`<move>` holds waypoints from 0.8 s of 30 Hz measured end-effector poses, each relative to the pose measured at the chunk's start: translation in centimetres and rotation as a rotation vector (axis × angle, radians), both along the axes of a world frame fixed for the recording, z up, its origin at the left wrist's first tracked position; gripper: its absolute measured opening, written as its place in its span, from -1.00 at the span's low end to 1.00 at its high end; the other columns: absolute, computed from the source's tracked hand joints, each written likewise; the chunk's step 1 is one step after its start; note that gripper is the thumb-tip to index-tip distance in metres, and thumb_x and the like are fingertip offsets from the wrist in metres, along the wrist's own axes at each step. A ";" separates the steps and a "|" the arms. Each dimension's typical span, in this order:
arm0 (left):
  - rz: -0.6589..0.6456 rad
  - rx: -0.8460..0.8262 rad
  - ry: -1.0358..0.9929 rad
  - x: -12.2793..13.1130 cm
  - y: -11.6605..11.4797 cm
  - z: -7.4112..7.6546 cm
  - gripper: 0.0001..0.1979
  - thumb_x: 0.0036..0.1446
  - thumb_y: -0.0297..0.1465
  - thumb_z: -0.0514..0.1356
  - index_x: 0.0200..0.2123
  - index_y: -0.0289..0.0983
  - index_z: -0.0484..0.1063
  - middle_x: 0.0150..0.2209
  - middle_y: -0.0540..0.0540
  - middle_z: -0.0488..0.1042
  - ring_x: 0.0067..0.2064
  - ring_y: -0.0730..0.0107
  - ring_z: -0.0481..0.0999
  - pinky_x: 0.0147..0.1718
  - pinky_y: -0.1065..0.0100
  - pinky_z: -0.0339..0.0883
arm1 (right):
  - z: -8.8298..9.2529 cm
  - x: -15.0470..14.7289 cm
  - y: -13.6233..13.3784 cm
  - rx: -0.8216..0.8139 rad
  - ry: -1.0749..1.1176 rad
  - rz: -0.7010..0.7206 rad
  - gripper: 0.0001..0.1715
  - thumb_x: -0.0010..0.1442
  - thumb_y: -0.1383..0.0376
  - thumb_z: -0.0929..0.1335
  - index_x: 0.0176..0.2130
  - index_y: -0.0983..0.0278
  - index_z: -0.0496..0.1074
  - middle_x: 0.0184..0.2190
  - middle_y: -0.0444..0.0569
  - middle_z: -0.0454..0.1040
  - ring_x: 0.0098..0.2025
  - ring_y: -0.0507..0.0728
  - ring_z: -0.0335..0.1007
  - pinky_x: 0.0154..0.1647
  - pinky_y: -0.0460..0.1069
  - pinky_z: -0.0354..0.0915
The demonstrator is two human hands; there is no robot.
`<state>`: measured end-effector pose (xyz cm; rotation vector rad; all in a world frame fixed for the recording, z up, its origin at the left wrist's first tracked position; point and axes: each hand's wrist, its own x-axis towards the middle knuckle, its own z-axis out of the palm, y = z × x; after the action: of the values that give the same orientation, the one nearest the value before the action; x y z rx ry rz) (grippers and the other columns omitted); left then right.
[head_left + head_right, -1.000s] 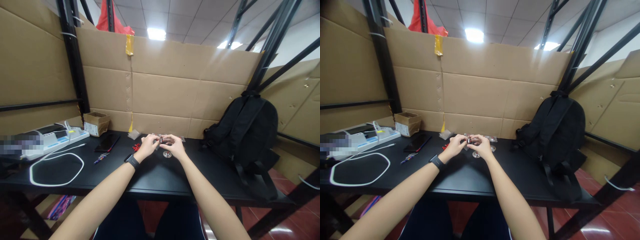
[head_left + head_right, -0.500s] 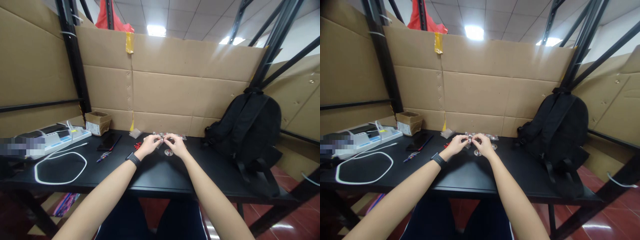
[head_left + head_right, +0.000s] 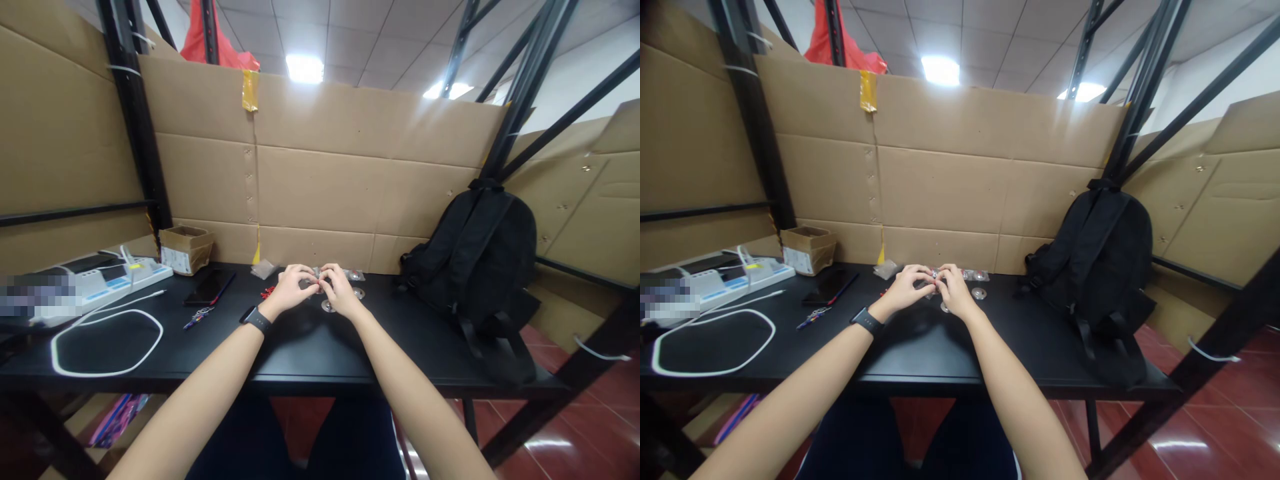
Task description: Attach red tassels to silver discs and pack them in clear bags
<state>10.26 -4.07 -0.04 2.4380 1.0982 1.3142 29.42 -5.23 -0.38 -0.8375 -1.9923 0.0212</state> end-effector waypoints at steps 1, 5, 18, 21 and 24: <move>0.007 -0.005 0.019 0.0 0.1 -0.2 -0.83 0.09 -0.17 0.30 -0.29 -0.06 0.64 -0.03 -0.07 0.53 0.12 0.06 0.34 0.16 0.04 0.14 | 0.0 0.1 0.0 0.001 0.002 -0.006 -0.89 0.31 0.35 0.25 -0.24 0.21 0.37 -0.07 0.07 0.34 0.05 0.20 0.29 0.16 0.15 0.22; -0.003 -0.021 0.056 -0.1 0.4 -0.4 -0.88 0.04 -0.21 0.34 -0.32 -0.02 0.65 0.00 -0.04 0.51 0.12 0.05 0.33 0.15 0.03 0.13 | 0.1 0.4 0.2 0.010 0.030 -0.017 -0.88 0.32 0.33 0.24 -0.24 0.22 0.36 -0.06 0.08 0.35 0.06 0.20 0.30 0.17 0.15 0.20; 0.094 -0.005 0.059 1.6 -0.9 -0.4 -0.78 0.24 -0.21 0.15 -0.28 -0.14 0.57 -0.09 -0.10 0.52 0.04 0.10 0.36 0.04 0.08 0.17 | 0.6 2.1 0.7 -0.300 0.293 0.053 -0.81 0.24 0.16 0.30 -0.30 0.21 0.38 -0.41 -0.08 0.50 -0.35 0.12 0.46 -0.26 0.00 0.39; 0.144 0.143 0.170 2.1 -1.7 -0.6 -0.78 0.28 -0.24 0.11 -0.24 -0.18 0.53 -0.09 -0.18 0.52 0.09 0.03 0.30 0.06 0.04 0.09 | 1.0 3.7 1.1 -0.273 0.344 -0.054 -0.82 0.20 0.16 0.32 -0.33 0.21 0.40 -0.43 -0.06 0.52 -0.38 0.13 0.48 -0.32 -0.01 0.39; 0.106 0.239 0.280 2.6 -2.4 -1.1 -0.78 0.29 -0.27 0.10 -0.17 -0.18 0.52 -0.07 -0.23 0.51 0.13 0.00 0.26 0.08 0.03 0.03 | 1.0 5.3 1.3 -0.257 0.331 -0.174 -0.84 0.14 0.18 0.34 -0.35 0.23 0.44 -0.45 -0.05 0.54 -0.43 0.13 0.48 -0.37 -0.02 0.38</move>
<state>12.90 -6.43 -1.10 2.8454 1.2107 1.2223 34.68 -3.93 0.67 -1.0927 -1.6207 0.3019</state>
